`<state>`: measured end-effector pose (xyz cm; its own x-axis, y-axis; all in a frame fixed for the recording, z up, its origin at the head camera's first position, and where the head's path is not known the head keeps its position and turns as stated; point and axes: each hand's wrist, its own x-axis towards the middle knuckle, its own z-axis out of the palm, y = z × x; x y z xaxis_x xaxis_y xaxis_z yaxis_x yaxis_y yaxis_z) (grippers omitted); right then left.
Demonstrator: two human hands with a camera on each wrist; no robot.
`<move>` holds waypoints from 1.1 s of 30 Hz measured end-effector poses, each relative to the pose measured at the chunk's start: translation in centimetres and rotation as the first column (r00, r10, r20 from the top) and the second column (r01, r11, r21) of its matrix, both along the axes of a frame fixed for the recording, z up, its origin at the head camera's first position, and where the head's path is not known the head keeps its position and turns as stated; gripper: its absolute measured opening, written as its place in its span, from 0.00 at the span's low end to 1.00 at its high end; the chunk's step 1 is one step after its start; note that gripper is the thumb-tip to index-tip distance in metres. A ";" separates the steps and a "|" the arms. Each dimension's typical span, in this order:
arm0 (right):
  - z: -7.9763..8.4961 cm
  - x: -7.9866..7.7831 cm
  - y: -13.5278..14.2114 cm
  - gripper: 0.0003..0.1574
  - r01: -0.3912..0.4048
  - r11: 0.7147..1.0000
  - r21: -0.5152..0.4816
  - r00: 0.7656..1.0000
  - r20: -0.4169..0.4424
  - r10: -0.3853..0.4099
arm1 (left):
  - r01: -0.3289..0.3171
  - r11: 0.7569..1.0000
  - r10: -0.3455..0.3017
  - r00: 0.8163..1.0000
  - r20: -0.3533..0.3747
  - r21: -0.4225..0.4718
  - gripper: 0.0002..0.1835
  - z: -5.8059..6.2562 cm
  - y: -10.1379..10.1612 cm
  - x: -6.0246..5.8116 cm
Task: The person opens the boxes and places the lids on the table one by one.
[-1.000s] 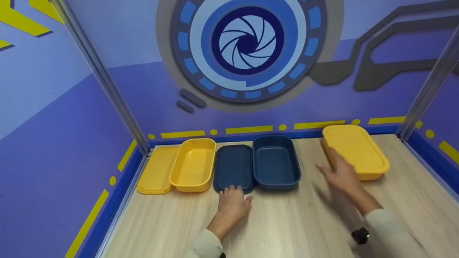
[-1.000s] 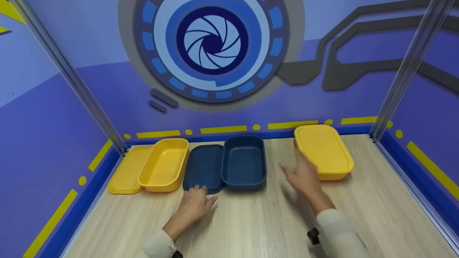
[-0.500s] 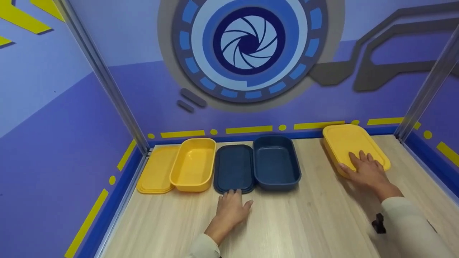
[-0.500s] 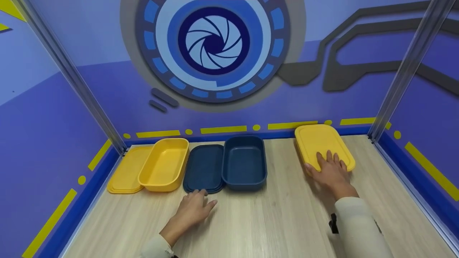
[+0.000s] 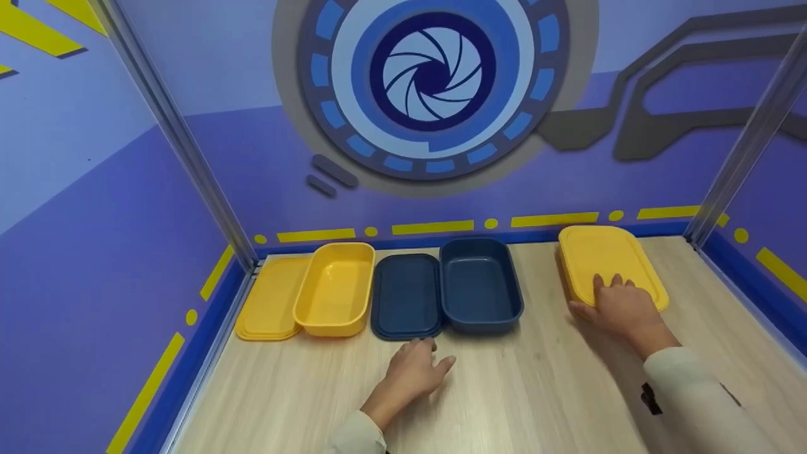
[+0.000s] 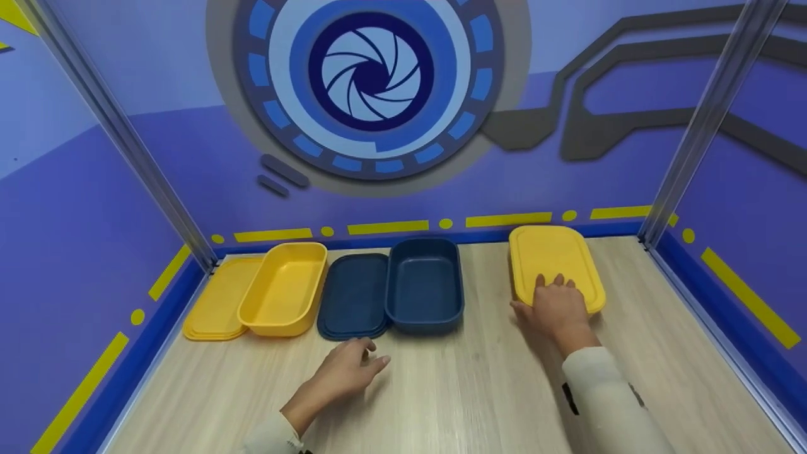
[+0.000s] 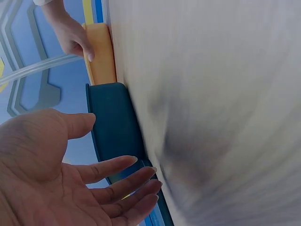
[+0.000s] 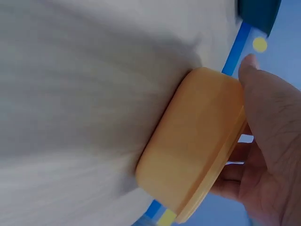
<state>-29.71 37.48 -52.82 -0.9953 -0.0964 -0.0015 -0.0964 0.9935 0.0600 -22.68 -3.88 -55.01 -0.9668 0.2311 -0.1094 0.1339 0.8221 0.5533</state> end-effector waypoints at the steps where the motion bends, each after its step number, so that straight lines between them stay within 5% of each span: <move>1: -0.1 0.1 -0.4 0.60 -0.011 1.000 0.015 1.000 -0.015 0.011 | 0.002 1.000 -0.002 1.000 -0.003 0.002 0.30 0.0 0.1 0.0; 12: -1.7 3.8 -4.0 0.53 -0.055 0.998 0.019 0.991 -0.119 0.057 | 0.096 0.990 -0.109 0.984 0.139 0.100 0.36 -1.1 3.1 0.0; 25: -2.6 7.1 -7.6 0.50 -0.088 0.996 0.017 0.965 -0.247 0.090 | 0.218 0.970 -0.232 0.964 0.128 0.108 0.43 -0.9 10.4 1.2; 33: -3.0 7.2 -8.0 0.47 -0.104 0.994 0.023 0.950 -0.294 0.106 | 0.173 0.978 -0.186 0.976 0.115 0.114 0.45 -0.9 14.1 0.4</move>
